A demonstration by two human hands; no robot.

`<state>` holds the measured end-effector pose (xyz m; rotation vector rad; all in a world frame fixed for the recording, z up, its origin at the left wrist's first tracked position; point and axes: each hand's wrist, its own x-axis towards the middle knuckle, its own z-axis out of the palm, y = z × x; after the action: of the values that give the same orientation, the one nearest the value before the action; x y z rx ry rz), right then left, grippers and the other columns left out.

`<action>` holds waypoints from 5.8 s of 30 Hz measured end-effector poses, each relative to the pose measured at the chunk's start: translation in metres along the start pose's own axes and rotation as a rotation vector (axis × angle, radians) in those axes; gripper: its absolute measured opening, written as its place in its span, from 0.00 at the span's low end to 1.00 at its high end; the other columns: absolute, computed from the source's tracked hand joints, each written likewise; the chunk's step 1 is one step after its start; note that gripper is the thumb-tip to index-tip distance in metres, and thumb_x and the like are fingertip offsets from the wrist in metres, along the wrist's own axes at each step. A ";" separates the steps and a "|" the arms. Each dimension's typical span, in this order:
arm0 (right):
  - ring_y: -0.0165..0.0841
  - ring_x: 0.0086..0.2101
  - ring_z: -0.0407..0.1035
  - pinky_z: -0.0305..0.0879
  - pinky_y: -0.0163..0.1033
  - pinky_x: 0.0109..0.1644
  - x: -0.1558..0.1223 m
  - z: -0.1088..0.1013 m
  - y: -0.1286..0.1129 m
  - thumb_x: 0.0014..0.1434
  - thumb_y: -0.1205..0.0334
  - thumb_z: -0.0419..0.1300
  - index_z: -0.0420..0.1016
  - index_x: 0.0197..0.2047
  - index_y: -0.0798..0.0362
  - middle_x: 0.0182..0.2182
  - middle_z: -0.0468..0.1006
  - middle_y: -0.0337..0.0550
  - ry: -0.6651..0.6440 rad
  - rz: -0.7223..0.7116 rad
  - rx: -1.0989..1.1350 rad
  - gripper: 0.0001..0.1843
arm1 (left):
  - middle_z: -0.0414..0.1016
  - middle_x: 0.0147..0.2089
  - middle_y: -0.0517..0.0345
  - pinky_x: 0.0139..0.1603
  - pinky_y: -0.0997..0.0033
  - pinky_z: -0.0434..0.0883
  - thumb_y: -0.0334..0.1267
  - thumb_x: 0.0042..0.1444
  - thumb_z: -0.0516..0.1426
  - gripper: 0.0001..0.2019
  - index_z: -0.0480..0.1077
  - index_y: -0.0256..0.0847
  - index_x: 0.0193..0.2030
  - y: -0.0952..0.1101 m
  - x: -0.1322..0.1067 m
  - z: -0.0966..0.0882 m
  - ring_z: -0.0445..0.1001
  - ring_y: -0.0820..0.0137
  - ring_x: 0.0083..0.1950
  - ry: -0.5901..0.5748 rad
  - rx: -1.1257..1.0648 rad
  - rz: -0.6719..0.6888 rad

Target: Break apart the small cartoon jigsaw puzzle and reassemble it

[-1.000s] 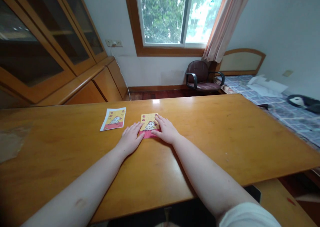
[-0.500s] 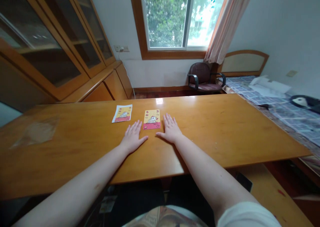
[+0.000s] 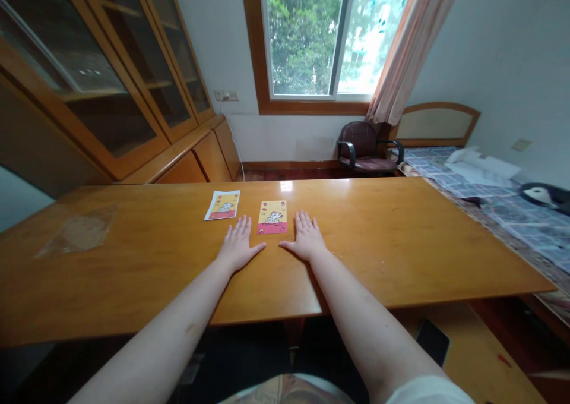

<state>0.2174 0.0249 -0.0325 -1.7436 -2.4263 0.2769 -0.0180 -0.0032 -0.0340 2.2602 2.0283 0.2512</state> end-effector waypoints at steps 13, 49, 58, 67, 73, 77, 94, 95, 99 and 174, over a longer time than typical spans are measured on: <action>0.43 0.67 0.34 0.28 0.54 0.68 0.000 -0.002 -0.003 0.52 0.26 0.43 0.42 0.70 0.62 0.69 0.41 0.54 -0.061 -0.007 -0.014 0.57 | 0.40 0.72 0.40 0.70 0.50 0.41 0.65 0.52 0.46 0.47 0.47 0.29 0.70 0.002 0.004 -0.002 0.39 0.54 0.73 -0.095 0.015 -0.015; 0.43 0.55 0.63 0.50 0.50 0.63 0.110 0.010 -0.014 0.48 0.60 0.64 0.68 0.58 0.53 0.55 0.71 0.51 0.238 0.012 0.477 0.32 | 0.65 0.62 0.44 0.66 0.57 0.55 0.36 0.52 0.56 0.30 0.58 0.38 0.64 0.014 0.110 0.014 0.64 0.60 0.63 0.135 -0.449 -0.203; 0.35 0.36 0.73 0.69 0.43 0.45 0.119 0.020 -0.009 0.48 0.71 0.58 0.76 0.43 0.55 0.38 0.78 0.47 0.332 0.170 0.898 0.18 | 0.70 0.55 0.43 0.53 0.66 0.70 0.24 0.50 0.55 0.20 0.70 0.35 0.52 0.014 0.109 0.004 0.76 0.66 0.48 0.218 -0.800 -0.275; 0.31 0.31 0.72 0.71 0.39 0.39 0.123 0.011 -0.008 0.46 0.64 0.62 0.75 0.40 0.54 0.36 0.78 0.45 0.421 0.203 1.202 0.15 | 0.78 0.47 0.51 0.46 0.69 0.74 0.24 0.48 0.55 0.19 0.73 0.40 0.47 0.017 0.106 -0.004 0.76 0.69 0.44 0.256 -1.022 -0.254; 0.34 0.36 0.72 0.70 0.44 0.45 0.121 -0.004 -0.008 0.41 0.60 0.68 0.76 0.38 0.53 0.33 0.77 0.43 0.541 0.089 1.527 0.17 | 0.78 0.40 0.53 0.46 0.66 0.73 0.32 0.48 0.58 0.13 0.73 0.38 0.42 0.024 0.104 -0.012 0.76 0.69 0.40 0.405 -1.324 -0.154; 0.34 0.36 0.73 0.69 0.45 0.47 0.117 -0.010 -0.006 0.43 0.58 0.67 0.75 0.39 0.51 0.34 0.77 0.42 0.505 0.044 1.639 0.17 | 0.76 0.37 0.55 0.48 0.65 0.71 0.36 0.47 0.57 0.09 0.70 0.38 0.37 0.021 0.103 -0.015 0.75 0.69 0.41 0.507 -1.402 -0.059; 0.38 0.41 0.68 0.62 0.42 0.50 0.109 0.006 -0.015 0.51 0.69 0.63 0.79 0.38 0.50 0.38 0.78 0.46 0.219 -0.182 0.411 0.11 | 0.75 0.51 0.51 0.58 0.58 0.63 0.30 0.51 0.52 0.18 0.74 0.45 0.48 0.019 0.100 0.000 0.70 0.58 0.54 0.059 -0.290 0.078; 0.36 0.39 0.69 0.63 0.40 0.48 0.110 0.006 -0.015 0.50 0.72 0.61 0.79 0.36 0.49 0.36 0.77 0.44 0.220 -0.170 0.458 0.11 | 0.77 0.48 0.51 0.56 0.60 0.65 0.29 0.50 0.53 0.17 0.75 0.45 0.45 0.019 0.100 -0.001 0.71 0.59 0.52 0.063 -0.298 0.073; 0.32 0.35 0.68 0.64 0.36 0.42 0.111 0.005 -0.014 0.49 0.76 0.57 0.79 0.33 0.50 0.32 0.76 0.40 0.257 -0.121 0.629 0.14 | 0.78 0.43 0.52 0.51 0.65 0.68 0.28 0.48 0.54 0.15 0.76 0.43 0.40 0.018 0.102 -0.005 0.73 0.61 0.46 0.085 -0.422 0.057; 0.39 0.53 0.65 0.51 0.52 0.61 0.107 0.001 -0.015 0.57 0.55 0.60 0.76 0.47 0.48 0.52 0.75 0.46 0.157 -0.039 0.308 0.14 | 0.73 0.55 0.50 0.60 0.58 0.62 0.35 0.55 0.54 0.18 0.72 0.44 0.52 0.022 0.098 -0.003 0.68 0.59 0.57 0.064 -0.266 0.031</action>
<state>0.1691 0.1217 -0.0297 -1.5236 -2.1700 0.4626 0.0130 0.0919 -0.0209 2.1455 1.8605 0.5663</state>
